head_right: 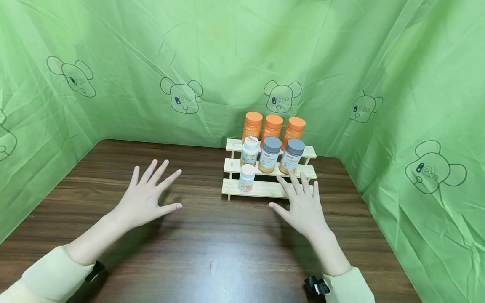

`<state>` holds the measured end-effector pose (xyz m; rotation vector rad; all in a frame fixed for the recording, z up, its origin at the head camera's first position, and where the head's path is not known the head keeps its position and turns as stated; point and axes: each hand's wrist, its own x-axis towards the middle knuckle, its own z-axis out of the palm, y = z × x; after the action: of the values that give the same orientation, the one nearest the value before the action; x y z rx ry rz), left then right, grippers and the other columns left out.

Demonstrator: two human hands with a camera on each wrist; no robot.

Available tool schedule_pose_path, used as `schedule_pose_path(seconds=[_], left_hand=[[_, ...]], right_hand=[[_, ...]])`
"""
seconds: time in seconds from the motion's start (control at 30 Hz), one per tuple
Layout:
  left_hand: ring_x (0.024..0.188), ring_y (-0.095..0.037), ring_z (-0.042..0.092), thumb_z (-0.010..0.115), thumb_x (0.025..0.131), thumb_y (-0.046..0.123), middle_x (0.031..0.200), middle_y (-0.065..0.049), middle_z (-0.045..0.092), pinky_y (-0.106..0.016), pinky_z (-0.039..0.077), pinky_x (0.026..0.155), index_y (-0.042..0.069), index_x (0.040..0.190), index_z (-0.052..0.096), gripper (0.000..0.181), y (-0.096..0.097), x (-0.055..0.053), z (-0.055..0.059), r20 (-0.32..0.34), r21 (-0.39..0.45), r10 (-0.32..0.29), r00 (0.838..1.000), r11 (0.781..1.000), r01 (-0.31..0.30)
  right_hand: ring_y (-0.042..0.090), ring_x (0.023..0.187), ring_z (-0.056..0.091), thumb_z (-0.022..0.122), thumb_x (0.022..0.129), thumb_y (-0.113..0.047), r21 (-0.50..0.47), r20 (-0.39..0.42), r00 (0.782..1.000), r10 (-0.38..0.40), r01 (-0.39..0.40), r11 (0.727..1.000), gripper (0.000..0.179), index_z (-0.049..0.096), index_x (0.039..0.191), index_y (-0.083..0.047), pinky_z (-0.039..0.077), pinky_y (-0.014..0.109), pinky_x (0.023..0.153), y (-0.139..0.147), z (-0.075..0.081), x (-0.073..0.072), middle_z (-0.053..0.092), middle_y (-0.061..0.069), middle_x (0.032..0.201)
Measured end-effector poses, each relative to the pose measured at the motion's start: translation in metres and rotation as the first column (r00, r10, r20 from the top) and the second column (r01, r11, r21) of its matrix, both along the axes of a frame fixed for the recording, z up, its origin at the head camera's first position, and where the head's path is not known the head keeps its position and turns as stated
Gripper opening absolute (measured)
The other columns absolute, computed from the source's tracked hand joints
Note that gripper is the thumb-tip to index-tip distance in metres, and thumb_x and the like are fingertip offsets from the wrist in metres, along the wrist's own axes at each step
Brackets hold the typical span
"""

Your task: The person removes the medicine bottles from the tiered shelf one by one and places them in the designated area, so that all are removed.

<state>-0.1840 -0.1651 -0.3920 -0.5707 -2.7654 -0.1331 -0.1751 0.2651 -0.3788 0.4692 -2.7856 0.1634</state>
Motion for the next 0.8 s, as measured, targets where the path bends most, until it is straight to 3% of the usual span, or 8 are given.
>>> schedule_pose_path(seconds=[0.2, 0.37, 0.8], left_hand=[[0.145, -0.031, -0.001, 0.043, 0.076, 0.081, 0.159, -0.008, 0.01, -0.064, -0.002, 0.11, 0.038, 0.15, 0.019, 0.089, 0.006, -0.006, 0.01, -0.041, 0.002, -0.021, 0.999, 1.0, 0.021], [0.145, -0.03, -0.003, 0.043, 0.077, 0.081, 0.159, -0.008, 0.009, -0.064, -0.004, 0.11, 0.039, 0.15, 0.015, 0.089, 0.013, -0.012, 0.019, -0.042, 0.005, -0.026, 0.999, 1.0, 0.026], [0.146, -0.029, -0.003, 0.04, 0.078, 0.081, 0.159, -0.007, 0.008, -0.063, -0.001, 0.111, 0.038, 0.15, 0.014, 0.088, 0.034, -0.041, 0.053, -0.061, 0.053, -0.038, 0.997, 0.998, 0.041]], right_hand=[[0.034, 0.145, 0.007, 0.057, 0.082, -0.064, -0.025, -0.007, 1.0, -0.012, 0.012, 1.0, 0.078, 0.032, 0.147, -0.029, 0.01, 0.071, 0.105, 0.011, 0.008, -0.003, 0.019, 0.008, 0.157], [0.035, 0.144, 0.01, 0.058, 0.083, -0.061, -0.037, -0.017, 1.0, -0.02, 0.019, 0.999, 0.077, 0.032, 0.148, -0.027, 0.012, 0.071, 0.104, 0.022, 0.014, -0.006, 0.021, 0.009, 0.156], [0.038, 0.141, 0.019, 0.062, 0.085, -0.052, -0.123, -0.008, 1.0, -0.025, 0.024, 0.992, 0.074, 0.032, 0.148, -0.026, 0.019, 0.069, 0.103, 0.058, 0.02, -0.013, 0.027, 0.012, 0.154]])
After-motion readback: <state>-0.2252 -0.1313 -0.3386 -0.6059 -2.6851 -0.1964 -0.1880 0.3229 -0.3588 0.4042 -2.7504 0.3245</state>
